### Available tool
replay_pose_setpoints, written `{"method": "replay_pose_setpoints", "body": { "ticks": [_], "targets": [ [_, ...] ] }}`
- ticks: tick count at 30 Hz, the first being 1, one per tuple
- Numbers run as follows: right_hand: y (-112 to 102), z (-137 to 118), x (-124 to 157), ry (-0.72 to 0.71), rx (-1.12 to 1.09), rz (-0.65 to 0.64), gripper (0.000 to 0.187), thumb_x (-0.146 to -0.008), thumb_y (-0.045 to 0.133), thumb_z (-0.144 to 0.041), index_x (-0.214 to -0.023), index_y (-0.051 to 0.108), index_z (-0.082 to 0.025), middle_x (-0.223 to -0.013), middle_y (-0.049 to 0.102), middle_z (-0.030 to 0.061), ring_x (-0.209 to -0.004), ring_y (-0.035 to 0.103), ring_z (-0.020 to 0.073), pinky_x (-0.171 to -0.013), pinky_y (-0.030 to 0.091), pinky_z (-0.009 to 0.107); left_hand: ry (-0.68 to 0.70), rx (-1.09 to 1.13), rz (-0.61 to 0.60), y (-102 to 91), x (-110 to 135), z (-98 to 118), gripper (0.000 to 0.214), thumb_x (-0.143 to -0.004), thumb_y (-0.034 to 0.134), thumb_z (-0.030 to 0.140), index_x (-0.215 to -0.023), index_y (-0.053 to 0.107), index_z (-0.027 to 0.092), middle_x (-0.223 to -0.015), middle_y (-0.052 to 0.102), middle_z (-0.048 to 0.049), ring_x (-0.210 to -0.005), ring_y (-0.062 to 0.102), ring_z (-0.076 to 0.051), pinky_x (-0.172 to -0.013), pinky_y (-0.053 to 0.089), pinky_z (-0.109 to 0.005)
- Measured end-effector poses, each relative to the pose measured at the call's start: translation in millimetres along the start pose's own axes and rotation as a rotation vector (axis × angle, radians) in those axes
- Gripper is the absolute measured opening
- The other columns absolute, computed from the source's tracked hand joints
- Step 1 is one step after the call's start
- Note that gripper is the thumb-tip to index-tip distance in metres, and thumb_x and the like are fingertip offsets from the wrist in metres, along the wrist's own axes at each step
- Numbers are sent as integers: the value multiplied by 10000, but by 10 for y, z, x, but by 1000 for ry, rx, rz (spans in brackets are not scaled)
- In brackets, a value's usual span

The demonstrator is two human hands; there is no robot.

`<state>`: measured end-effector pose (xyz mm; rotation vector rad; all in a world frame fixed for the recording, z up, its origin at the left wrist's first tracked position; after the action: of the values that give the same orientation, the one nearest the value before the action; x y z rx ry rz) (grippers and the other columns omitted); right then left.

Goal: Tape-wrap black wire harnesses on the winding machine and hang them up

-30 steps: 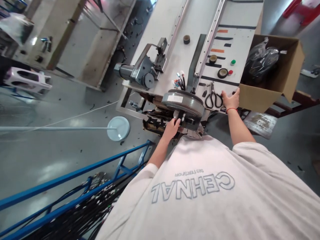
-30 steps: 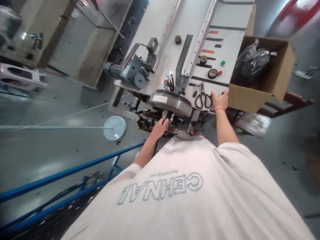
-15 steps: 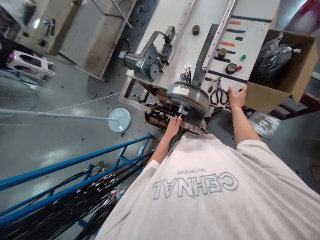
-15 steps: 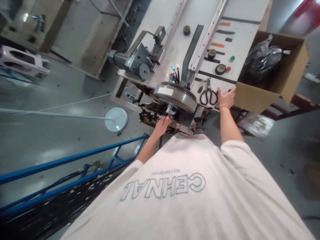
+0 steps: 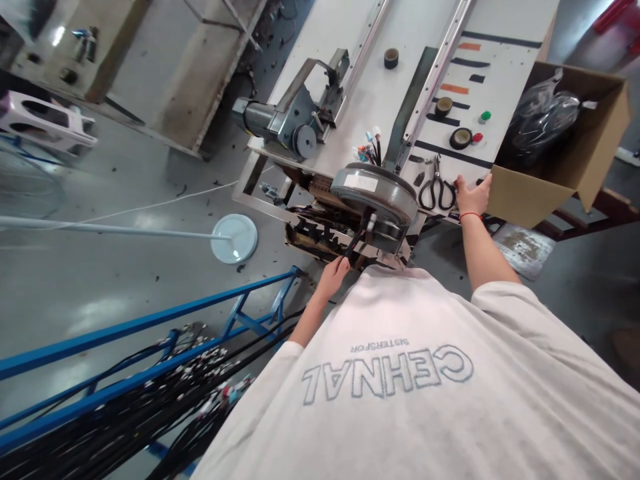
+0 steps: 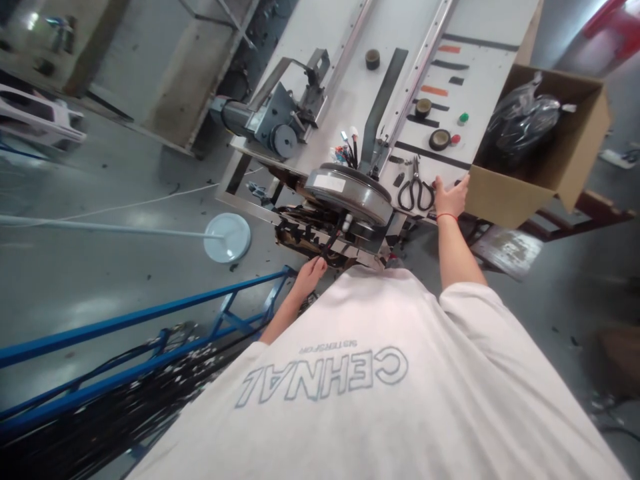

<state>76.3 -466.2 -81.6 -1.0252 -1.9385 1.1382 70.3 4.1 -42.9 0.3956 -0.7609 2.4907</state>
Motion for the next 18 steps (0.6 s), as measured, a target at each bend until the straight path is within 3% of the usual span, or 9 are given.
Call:
{"method": "replay_pose_setpoints", "body": {
  "ticks": [8, 13, 18],
  "targets": [
    [-25, -24, 21, -11, 41, 13, 967, -897, 303, -749, -1566, 167, -64, -1416, 429, 323, -1239, 533, 400, -960, 461, 529, -12, 36, 116, 133, -231, 232, 471, -961, 333, 583, -806, 532, 185, -669, 522, -16, -630, 501, -143, -617, 409, -256],
    [31, -3, -29, -47, 58, 35, 935, -905, 246, -752, -1580, 137, -114, -1411, 426, 312, -1205, 551, 418, -926, 466, 572, -119, 189, 53, 213, -309, 207, 507, -987, 257, 581, -750, 481, 194, -560, 390, 11, -486, 365, -120, -477, 304, -269],
    [49, 16, -47, -24, 32, 23, 919, -911, 231, -744, -1580, 142, -119, -1417, 427, 308, -1220, 542, 424, -947, 453, 579, -94, 246, 45, 282, -290, 254, 529, -970, 297, 628, -721, 467, 193, -550, 366, 20, -485, 343, -108, -466, 284, -261]
  ]
}}
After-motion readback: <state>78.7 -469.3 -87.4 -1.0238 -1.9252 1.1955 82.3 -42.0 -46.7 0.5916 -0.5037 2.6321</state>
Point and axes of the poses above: each hand's wrist, its own x-axis away from the middle knuckle, its own y-axis out of the palm, z = x × y, the point moved 6 cm from there along -x, towards the middle knuckle
